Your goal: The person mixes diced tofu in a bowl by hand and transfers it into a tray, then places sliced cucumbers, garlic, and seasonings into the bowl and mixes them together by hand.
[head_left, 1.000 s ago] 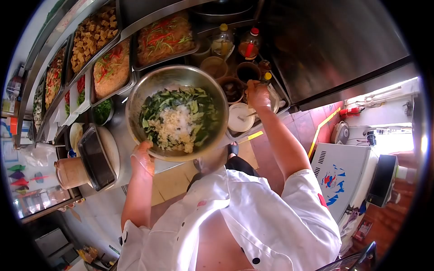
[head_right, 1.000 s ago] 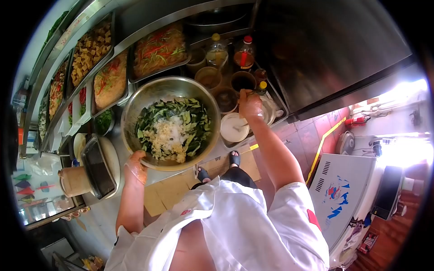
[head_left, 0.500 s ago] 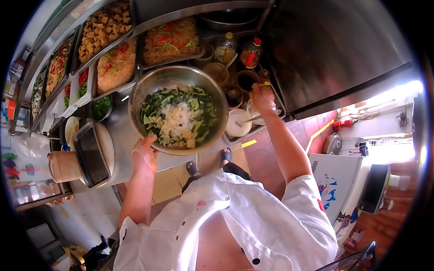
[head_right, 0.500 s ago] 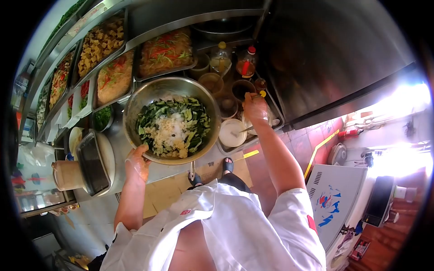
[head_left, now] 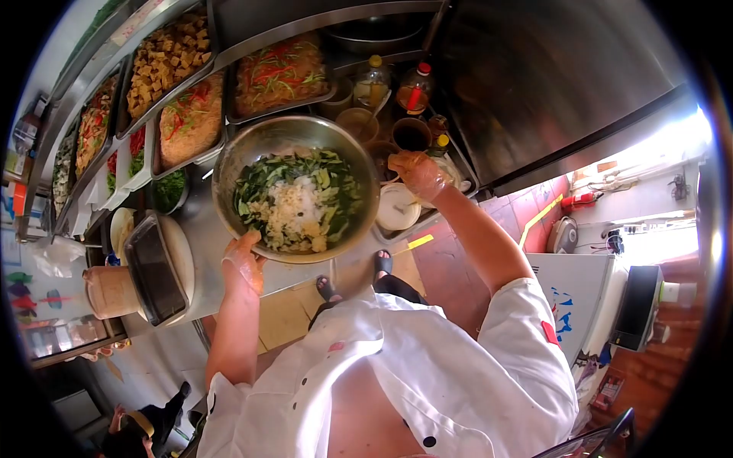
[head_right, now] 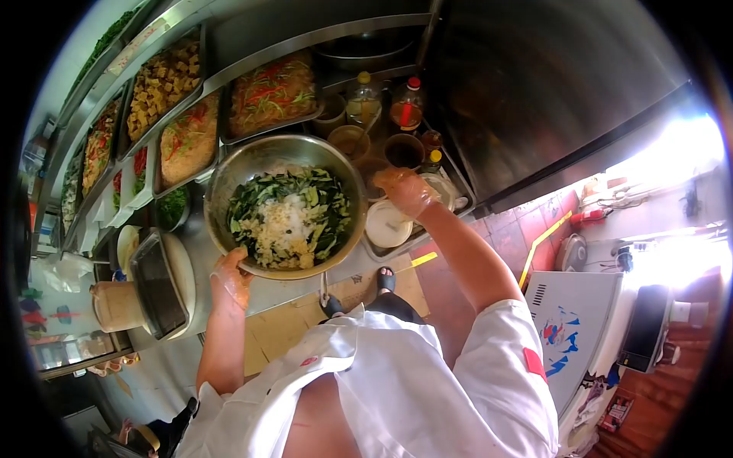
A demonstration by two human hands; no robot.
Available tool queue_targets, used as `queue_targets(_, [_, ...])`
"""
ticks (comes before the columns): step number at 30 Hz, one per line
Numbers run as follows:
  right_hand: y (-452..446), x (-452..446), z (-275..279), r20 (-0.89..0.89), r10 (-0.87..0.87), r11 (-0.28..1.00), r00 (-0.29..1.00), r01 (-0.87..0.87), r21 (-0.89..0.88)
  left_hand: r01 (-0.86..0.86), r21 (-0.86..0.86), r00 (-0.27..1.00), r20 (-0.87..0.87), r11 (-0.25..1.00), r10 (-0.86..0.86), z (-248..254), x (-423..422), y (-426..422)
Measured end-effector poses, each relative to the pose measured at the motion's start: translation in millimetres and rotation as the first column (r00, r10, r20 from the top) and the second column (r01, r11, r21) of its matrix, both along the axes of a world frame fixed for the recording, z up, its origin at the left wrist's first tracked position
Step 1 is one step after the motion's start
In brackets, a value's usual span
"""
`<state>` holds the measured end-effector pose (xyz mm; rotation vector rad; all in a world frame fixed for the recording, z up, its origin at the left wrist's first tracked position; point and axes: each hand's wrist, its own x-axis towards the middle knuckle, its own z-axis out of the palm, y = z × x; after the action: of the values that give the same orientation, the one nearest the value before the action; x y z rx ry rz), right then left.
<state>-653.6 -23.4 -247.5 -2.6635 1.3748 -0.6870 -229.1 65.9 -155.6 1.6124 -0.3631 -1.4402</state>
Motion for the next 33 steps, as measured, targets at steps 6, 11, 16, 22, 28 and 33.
queue_targets(6, [8.4,-0.7,-9.0,0.231,-0.144,0.989,0.962,0.148,0.002,0.003,0.054,0.999,0.049,0.999,-0.006,-1.4,1.3,0.1])
queue_targets(11, [6.1,-7.2,-57.6,-0.017,-0.400,0.902,0.917,0.396,0.174,0.026,0.008,1.000,-0.009,1.000,-0.026,-4.6,-2.4,-1.4])
queue_targets(16, [-5.7,-19.8,-76.6,-0.137,-0.626,0.749,0.767,0.641,0.167,0.007,-0.017,1.000,0.012,1.000,-0.007,5.0,-19.9,1.0])
queue_targets(22, [-12.8,-44.5,-72.7,0.348,-0.730,0.681,0.588,0.585,0.440,-0.024,-0.058,0.999,-0.024,0.998,0.023,7.1,-25.1,5.7])
queue_targets(28, [-11.8,-15.5,31.1,0.434,-0.842,0.538,0.321,0.450,0.712,0.034,-0.033,0.999,0.003,0.999,-0.034,11.5,-22.6,5.5])
queue_targets(33, [11.6,28.6,65.9,0.455,-0.715,0.682,0.530,0.390,0.618,0.043,-0.022,0.996,0.074,0.999,-0.042,10.1,-19.9,8.1])
